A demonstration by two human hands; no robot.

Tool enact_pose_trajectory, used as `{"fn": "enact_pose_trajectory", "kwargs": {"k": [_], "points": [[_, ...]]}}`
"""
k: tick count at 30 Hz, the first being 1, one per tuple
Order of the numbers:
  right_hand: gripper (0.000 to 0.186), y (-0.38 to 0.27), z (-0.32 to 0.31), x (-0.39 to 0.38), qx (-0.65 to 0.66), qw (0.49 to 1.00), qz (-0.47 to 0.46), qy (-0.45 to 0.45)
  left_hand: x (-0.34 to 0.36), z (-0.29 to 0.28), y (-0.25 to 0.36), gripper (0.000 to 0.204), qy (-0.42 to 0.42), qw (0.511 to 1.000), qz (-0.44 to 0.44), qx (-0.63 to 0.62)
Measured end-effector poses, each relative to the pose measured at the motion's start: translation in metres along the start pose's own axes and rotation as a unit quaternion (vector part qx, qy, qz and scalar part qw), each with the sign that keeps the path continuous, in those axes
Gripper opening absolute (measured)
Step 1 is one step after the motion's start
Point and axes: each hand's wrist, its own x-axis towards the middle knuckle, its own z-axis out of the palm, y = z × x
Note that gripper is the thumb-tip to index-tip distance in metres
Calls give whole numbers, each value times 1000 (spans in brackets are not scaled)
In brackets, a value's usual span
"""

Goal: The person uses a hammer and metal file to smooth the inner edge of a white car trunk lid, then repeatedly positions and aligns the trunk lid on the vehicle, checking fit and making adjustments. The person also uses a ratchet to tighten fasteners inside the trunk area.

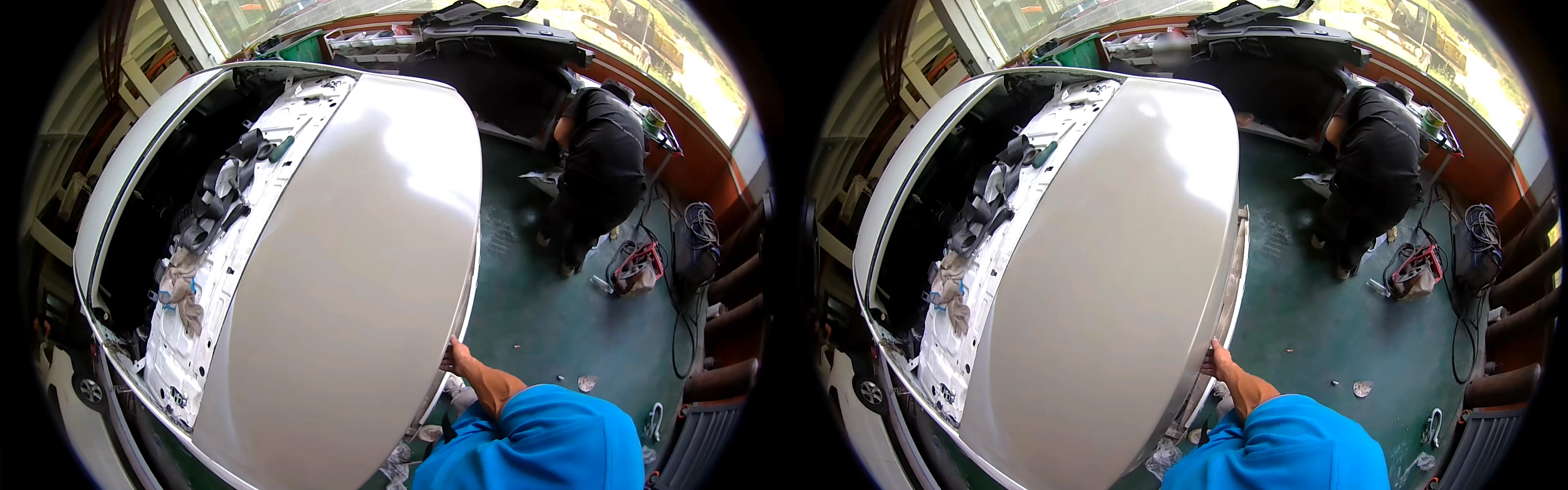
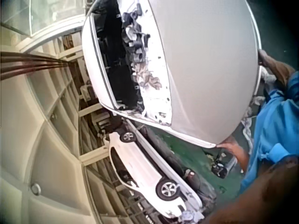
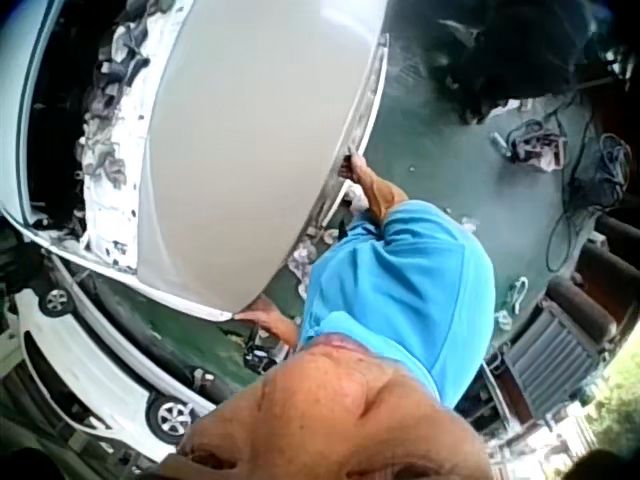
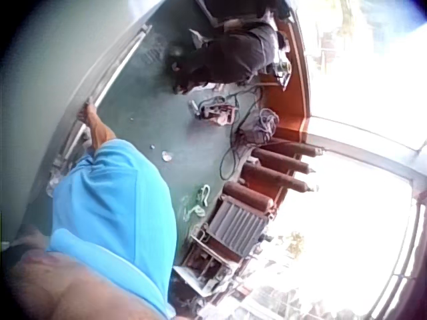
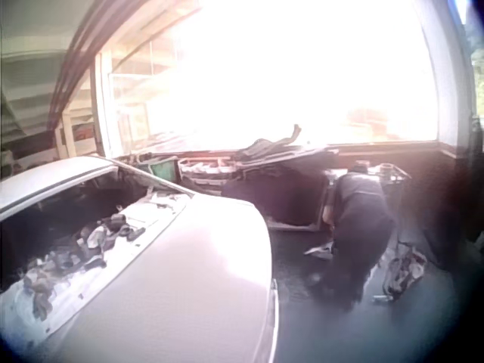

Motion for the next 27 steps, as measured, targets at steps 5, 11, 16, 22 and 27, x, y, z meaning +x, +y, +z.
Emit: {"fn": "enact_pose_trajectory", "kwargs": {"k": [5, 11, 16, 22, 27], "points": [[75, -17, -16, 9, -16, 1000, 4, 12, -13, 51, 5, 94, -3, 1000, -6, -5], [69, -36, -44, -8, -88, 995, -40, 12, -16, 53, 11, 94, -21, 999, -7, 37], [57, -43, -104, -34, -113, 991, -45, 57, -15, 41, 8, 98, -2, 998, 11, 55], [43, -56, -173, -74, -171, 980, -53, 87, -39, 68, 10, 100, 31, 991, 104, 75], [40, -78, -240, -101, -135, 979, -68, 138, -12, 24, -15, 98, 125, 988, 72, 61]]}}
